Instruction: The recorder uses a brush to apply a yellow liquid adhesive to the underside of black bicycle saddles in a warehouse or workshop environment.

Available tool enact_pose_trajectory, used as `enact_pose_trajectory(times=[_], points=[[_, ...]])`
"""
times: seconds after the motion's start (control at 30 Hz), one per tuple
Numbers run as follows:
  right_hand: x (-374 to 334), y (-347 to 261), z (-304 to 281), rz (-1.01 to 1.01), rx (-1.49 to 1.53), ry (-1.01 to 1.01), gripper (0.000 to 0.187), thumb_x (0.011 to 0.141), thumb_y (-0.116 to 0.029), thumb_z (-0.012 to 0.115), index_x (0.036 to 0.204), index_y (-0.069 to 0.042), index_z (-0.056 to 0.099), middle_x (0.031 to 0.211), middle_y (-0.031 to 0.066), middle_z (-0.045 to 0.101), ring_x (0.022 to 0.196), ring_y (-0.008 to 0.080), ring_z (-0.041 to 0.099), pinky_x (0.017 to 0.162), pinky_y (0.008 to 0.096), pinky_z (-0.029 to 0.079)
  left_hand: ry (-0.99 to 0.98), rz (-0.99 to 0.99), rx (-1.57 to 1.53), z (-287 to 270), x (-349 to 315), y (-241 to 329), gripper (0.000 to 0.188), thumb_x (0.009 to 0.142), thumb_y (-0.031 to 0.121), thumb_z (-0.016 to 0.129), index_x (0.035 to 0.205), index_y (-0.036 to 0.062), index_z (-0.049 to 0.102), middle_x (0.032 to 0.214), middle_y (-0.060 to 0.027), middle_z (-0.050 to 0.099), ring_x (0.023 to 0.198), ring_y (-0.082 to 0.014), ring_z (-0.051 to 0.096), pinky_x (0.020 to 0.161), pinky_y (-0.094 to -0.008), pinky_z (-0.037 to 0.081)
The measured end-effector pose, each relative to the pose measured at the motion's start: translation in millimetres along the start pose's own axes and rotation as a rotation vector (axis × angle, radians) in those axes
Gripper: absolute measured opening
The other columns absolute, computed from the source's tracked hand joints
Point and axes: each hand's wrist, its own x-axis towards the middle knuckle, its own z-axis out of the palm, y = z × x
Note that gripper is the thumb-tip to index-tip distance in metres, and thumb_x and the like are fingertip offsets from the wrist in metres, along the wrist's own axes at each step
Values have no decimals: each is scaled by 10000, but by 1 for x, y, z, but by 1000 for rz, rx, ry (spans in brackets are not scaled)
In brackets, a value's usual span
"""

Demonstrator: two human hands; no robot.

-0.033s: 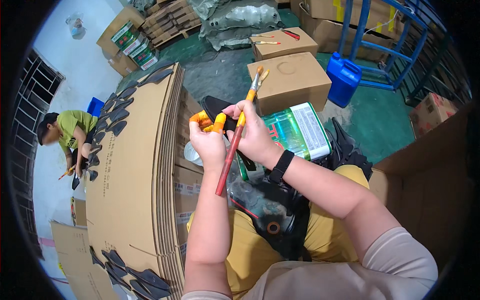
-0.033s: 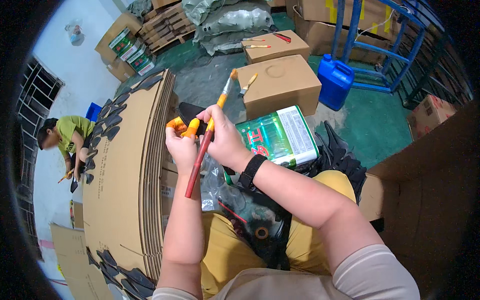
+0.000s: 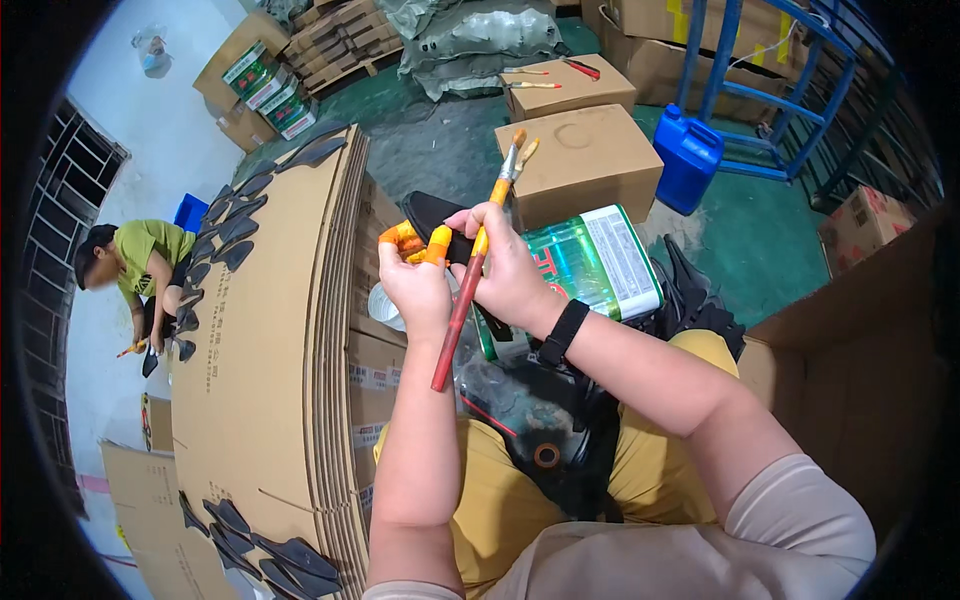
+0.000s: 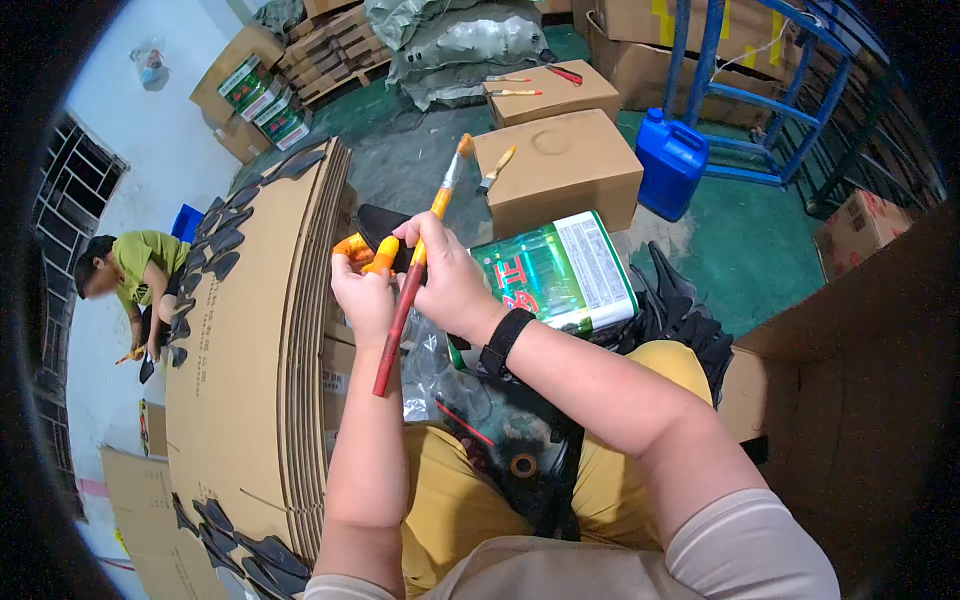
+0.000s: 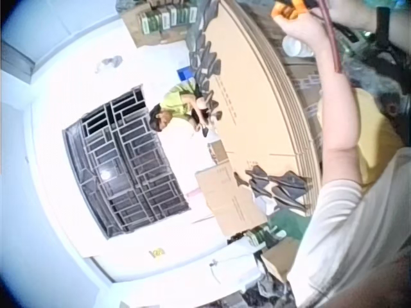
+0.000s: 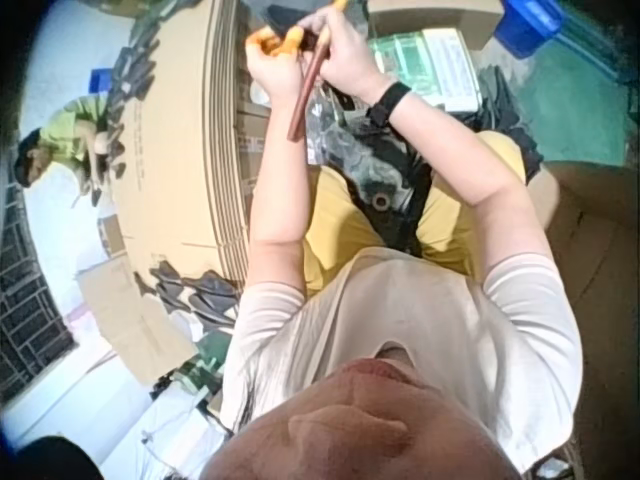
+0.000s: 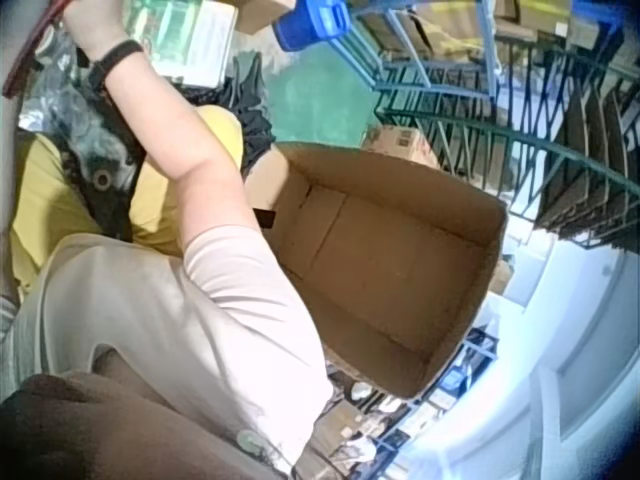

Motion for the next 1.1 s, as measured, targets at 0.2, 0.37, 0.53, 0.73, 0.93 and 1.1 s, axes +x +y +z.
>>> enact_pose_trajectory(times=[0.2,0.37,0.53,0.73,0.93,1.1], points=[[-2,5,-2,-27,-99,-41,510,627,-4,730,988,-55,372,1021,121,521,929,290,527,839,358,424,5,-50,21,3,0,0,250,737,-118,505,961,-7,501,856,-69,545,677,-109,546,546,-224,461],[-1,11,4,-68,-120,-42,489,629,11,726,947,-64,361,1020,132,531,946,314,543,810,364,443,-16,-186,-128,-3,-1,-1,282,734,-127,558,961,4,455,881,-73,512,698,-121,535,600,-239,466],[3,14,0,-83,-140,-43,477,637,32,707,951,-71,363,1012,132,539,923,322,557,782,364,459,-27,-263,-220,1,-1,5,307,721,-161,505,964,2,414,909,-79,474,764,-136,527,648,-260,486],[7,10,-3,71,-7,42,429,687,6,675,984,-76,376,893,152,537,839,373,569,695,404,462,-140,-128,-137,2,-3,14,352,766,-116,512,1099,-17,458,978,-113,562,887,-170,582,695,-267,507],[10,0,-5,36,64,-27,478,669,23,704,978,-89,357,842,113,535,786,339,582,690,376,470,-182,-86,28,-18,-10,64,475,722,-27,699,1143,25,486,970,-68,572,777,-106,563,615,-202,466],[17,1,-24,41,-6,-36,488,661,36,705,965,-98,347,836,111,540,810,314,591,694,374,470,-117,177,255,-50,6,66,518,712,36,732,1168,32,487,1017,-64,569,844,-115,526,714,-238,447]])
